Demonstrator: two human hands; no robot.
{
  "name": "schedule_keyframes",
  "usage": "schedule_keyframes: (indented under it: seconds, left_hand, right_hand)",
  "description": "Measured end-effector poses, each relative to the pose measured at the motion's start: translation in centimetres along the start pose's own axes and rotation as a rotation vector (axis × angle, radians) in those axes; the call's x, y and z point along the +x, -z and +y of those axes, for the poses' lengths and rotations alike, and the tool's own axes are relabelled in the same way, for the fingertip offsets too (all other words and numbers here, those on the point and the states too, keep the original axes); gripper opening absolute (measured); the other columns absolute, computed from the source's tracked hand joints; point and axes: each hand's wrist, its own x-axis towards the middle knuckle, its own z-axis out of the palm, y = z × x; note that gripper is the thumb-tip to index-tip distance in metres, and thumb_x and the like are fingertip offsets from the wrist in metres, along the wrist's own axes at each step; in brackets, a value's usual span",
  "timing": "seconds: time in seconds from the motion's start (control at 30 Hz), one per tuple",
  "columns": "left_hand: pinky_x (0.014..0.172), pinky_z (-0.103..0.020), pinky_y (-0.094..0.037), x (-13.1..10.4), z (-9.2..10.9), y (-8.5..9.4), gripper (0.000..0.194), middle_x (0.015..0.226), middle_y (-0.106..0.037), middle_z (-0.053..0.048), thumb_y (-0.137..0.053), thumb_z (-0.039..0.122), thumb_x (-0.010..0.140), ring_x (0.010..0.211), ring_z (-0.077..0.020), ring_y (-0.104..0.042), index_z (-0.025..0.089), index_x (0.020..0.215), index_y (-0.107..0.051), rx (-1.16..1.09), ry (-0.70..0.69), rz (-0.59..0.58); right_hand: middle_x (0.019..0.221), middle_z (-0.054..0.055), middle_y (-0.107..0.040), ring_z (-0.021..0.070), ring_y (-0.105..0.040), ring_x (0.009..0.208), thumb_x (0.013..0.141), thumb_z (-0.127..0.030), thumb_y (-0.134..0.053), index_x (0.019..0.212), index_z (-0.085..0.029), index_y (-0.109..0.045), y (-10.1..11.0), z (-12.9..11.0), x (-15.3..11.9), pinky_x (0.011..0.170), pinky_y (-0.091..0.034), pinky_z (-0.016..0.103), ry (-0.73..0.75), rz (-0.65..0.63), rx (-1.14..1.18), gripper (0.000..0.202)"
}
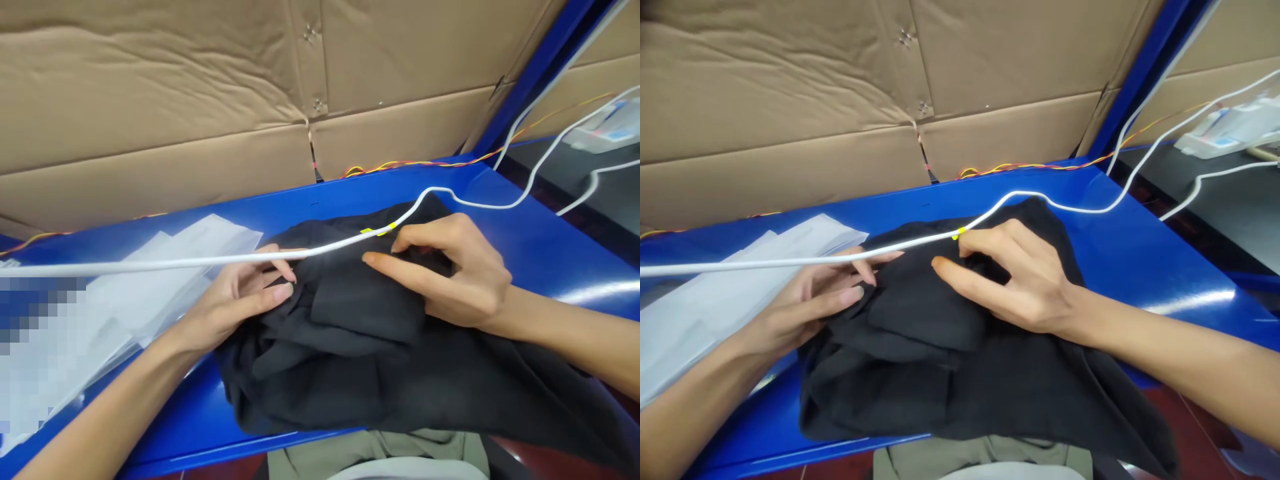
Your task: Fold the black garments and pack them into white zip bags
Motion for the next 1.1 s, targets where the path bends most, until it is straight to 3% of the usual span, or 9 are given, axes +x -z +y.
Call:
schedule_keyframes:
  seconds: [0.17,0.3,0.43,0.6,0.7,0.83,0.97,1.03,1.1]
  left_hand:
    - [0.115,-0.045,-0.052,-0.2,-0.3,0.2,0.038,0.148,-0.068,-0.009,-0.083,0.042,0.085,0.141,-0.0362,-0.06,0.027,0.12,-0.076,-0.051,-0.029,-0.027]
    - [0.129,-0.049,-0.04,-0.9,-0.2,0.5,0.061,0.155,-0.064,-0.004,-0.073,0.064,0.089,0.155,-0.0392,-0.048,0.032,0.142,-0.073,-0.049,-0.069,-0.082]
    - [0.126,-0.054,-0.044,-1.1,0.4,-0.2,0.081,0.151,-0.067,-0.005,-0.082,0.07,0.082,0.146,-0.0432,-0.056,0.034,0.151,-0.064,0.266,-0.121,-0.074]
    - [0.103,-0.042,-0.058,-0.2,0.1,-0.7,0.044,0.115,-0.079,-0.003,-0.06,0.059,0.102,0.107,-0.033,-0.072,0.024,0.119,-0.08,0.397,-0.084,0.067]
    - [0.102,-0.043,-0.059,-0.2,-0.5,-0.3,0.038,0.11,-0.08,-0.004,-0.068,0.056,0.096,0.109,-0.0359,-0.072,0.023,0.109,-0.082,0.241,-0.045,0.067]
    - [0.121,-0.049,-0.05,-0.5,-0.6,0.4,0.052,0.145,-0.072,-0.004,-0.083,0.044,0.079,0.145,-0.043,-0.057,0.028,0.128,-0.08,-0.096,0.027,0.007]
    - [0.122,-0.046,-0.05,-0.3,-0.3,0.8,0.065,0.162,-0.059,0.0,-0.083,0.039,0.074,0.155,-0.042,-0.049,0.028,0.139,-0.076,-0.226,0.042,-0.158]
    - [0.118,-0.039,-0.054,-0.2,-0.3,0.7,0.062,0.161,-0.061,0.003,-0.085,0.037,0.076,0.155,-0.04,-0.049,0.029,0.137,-0.076,-0.207,0.033,-0.139]
    - [0.116,-0.037,-0.057,-0.3,-0.3,0.3,0.05,0.148,-0.071,0.002,-0.089,0.036,0.076,0.15,-0.0393,-0.055,0.027,0.124,-0.08,-0.199,0.011,-0.039]
  right_hand:
    - [0.088,0.001,-0.072,0.0174,-0.072,0.075,0.093,-0.008,-0.07,0.092,-0.029,-0.068,0.5,0.2,-0.3,0.062,-0.059,0.029,-0.146,-0.015,0.248,0.021]
    - [0.123,0.011,-0.076,0.0213,-0.075,0.115,0.099,-0.01,-0.063,0.124,-0.023,-0.067,-0.3,-0.4,-0.2,0.093,-0.063,0.03,-0.03,-0.075,0.247,0.028]
    - [0.15,0.02,-0.065,0.0256,-0.055,0.148,0.105,-0.022,-0.059,0.157,-0.011,-0.046,-0.9,-0.4,0.2,0.123,-0.049,0.041,0.082,-0.193,0.306,0.054]
    - [0.165,0.031,-0.046,0.0337,-0.038,0.161,0.107,-0.059,-0.057,0.162,-0.001,-0.037,-1.2,0.0,0.3,0.129,-0.041,0.05,0.151,-0.357,0.329,0.083]
    - [0.159,0.03,-0.054,0.0355,-0.048,0.154,0.109,-0.048,-0.059,0.155,-0.004,-0.049,-1.3,0.0,0.3,0.122,-0.049,0.052,0.162,-0.359,0.218,0.065]
    - [0.122,0.017,-0.076,0.0252,-0.072,0.116,0.111,-0.024,-0.055,0.128,-0.012,-0.067,-1.0,-0.3,0.5,0.097,-0.06,0.037,0.23,-0.232,0.157,0.024]
    - [0.078,0.001,-0.066,0.0154,-0.059,0.069,0.111,-0.013,-0.044,0.099,-0.02,-0.071,-0.7,-0.7,0.8,0.064,-0.05,0.027,0.2,-0.269,0.173,0.03]
    - [0.081,0.001,-0.066,0.0161,-0.058,0.071,0.107,-0.01,-0.046,0.109,-0.02,-0.071,-0.7,-0.8,0.7,0.064,-0.049,0.027,0.193,-0.26,0.186,0.027]
    - [0.106,0.009,-0.074,0.0191,-0.067,0.09,0.1,-0.005,-0.048,0.133,-0.016,-0.065,-0.7,-0.8,0.6,0.076,-0.055,0.029,0.196,-0.252,0.205,0.039]
